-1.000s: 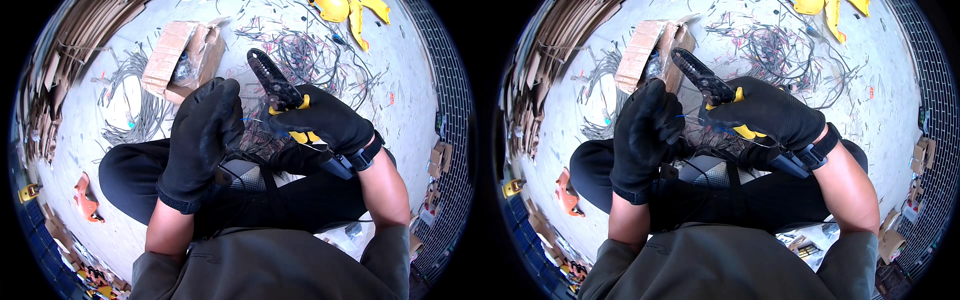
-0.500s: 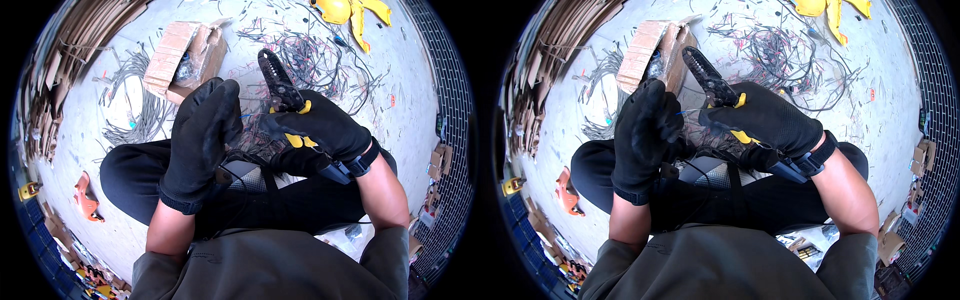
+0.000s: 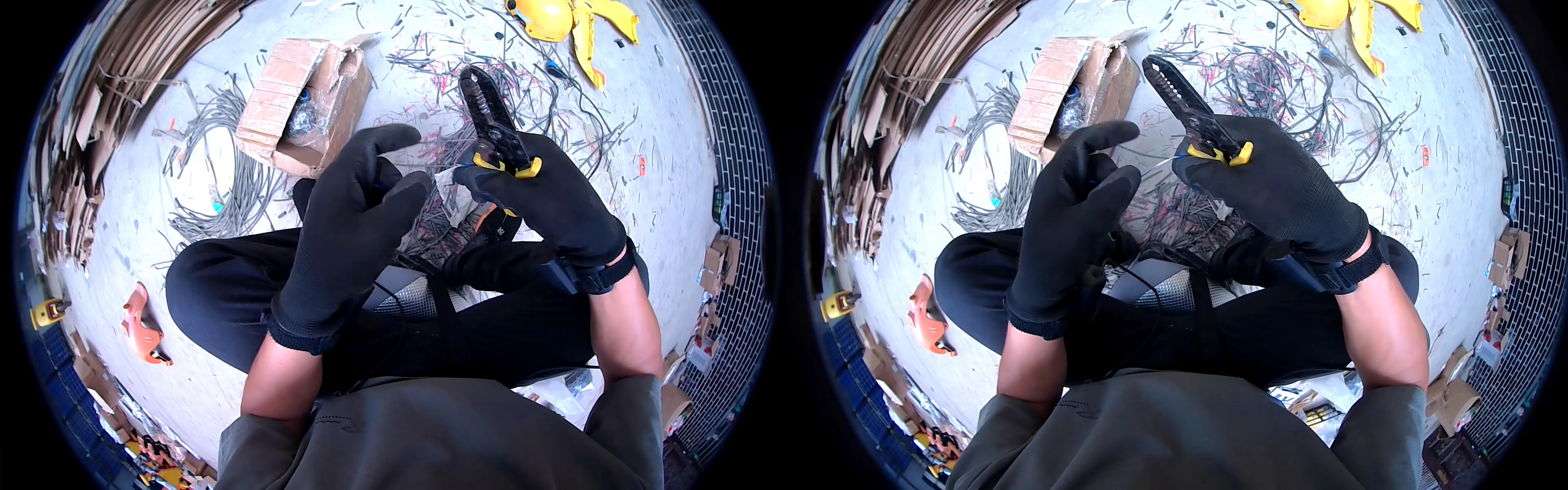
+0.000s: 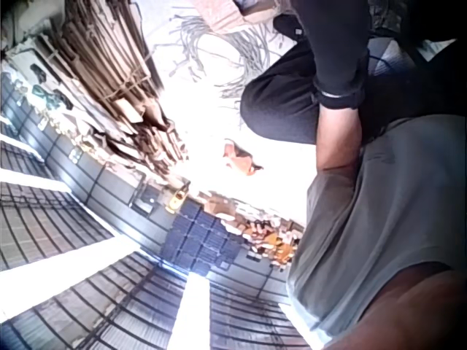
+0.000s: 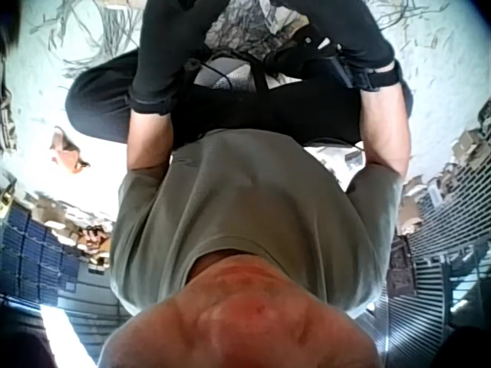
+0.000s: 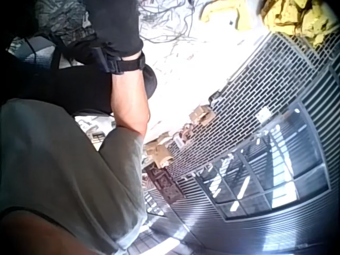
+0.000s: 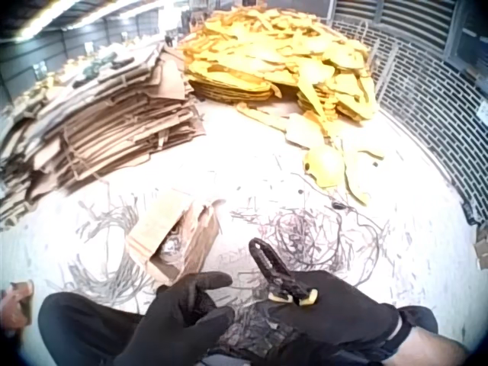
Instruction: The person strips the ends of blue wires using a wire stripper and attaches yellow connectors to the exposed wire ends by hand while sitting on the floor.
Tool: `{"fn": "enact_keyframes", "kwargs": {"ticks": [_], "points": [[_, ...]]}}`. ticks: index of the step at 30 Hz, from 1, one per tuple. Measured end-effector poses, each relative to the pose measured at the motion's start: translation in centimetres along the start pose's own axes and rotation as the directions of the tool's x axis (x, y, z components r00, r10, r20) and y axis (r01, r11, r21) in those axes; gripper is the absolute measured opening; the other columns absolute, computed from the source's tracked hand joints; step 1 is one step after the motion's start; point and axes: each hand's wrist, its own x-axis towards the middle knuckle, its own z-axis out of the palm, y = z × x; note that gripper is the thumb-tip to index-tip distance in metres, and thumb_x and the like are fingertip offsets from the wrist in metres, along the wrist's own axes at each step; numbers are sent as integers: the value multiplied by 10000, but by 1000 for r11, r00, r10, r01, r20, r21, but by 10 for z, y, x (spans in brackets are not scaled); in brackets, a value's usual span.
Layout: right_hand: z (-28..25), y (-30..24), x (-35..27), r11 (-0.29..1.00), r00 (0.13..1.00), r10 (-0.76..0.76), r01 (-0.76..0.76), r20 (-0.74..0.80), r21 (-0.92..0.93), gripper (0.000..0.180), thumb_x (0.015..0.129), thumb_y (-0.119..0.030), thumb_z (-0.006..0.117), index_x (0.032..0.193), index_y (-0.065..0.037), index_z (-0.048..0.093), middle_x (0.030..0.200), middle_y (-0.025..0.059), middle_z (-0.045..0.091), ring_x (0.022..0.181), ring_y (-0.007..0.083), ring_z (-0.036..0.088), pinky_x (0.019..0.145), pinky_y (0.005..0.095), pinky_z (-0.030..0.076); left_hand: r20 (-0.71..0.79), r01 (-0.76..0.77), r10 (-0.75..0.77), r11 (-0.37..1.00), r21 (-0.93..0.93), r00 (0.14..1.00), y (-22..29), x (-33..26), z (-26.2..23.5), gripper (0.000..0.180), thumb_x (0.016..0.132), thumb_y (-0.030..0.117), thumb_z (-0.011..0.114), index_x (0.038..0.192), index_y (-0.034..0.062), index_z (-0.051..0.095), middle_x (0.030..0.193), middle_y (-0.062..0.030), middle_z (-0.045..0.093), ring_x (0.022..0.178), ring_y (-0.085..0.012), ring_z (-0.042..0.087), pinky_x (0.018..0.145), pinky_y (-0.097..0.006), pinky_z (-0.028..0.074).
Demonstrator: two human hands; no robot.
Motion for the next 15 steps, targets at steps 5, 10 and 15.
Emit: {"fn": "enact_keyframes", "kwargs": {"ticks": [5, 10, 15], "points": [[-4, 3, -1, 979, 987, -159, 161, 25, -122, 261, 944, -224, 650, 1060, 9, 670, 829, 115, 663, 773, 182, 629, 720, 316, 497, 188, -118, 77, 968, 220, 979, -15, 2, -3, 92, 943, 77, 607, 989, 9, 650, 751, 21, 552, 589, -26, 504, 529, -212, 410], [-14, 7, -1, 988, 972, -87, 111, -216, 103, 277, 1014, -214, 560, 1118, 24, 658, 885, 73, 686, 813, 130, 603, 757, 285, 487, -12, 10, -9, 992, 125, 1000, -12, 0, -2, 142, 973, 125, 572, 896, 18, 625, 746, 27, 542, 570, -26, 461, 518, -215, 379], [-26, -8, -9, 984, 798, -146, 58, -585, -167, 365, 1033, -301, 542, 1224, -15, 662, 1011, 65, 704, 860, 103, 601, 757, 270, 468, -178, -162, 185, 978, 135, 966, -18, 5, -10, 183, 993, 166, 558, 921, 14, 630, 741, 43, 524, 550, -16, 392, 513, -198, 319]]}}
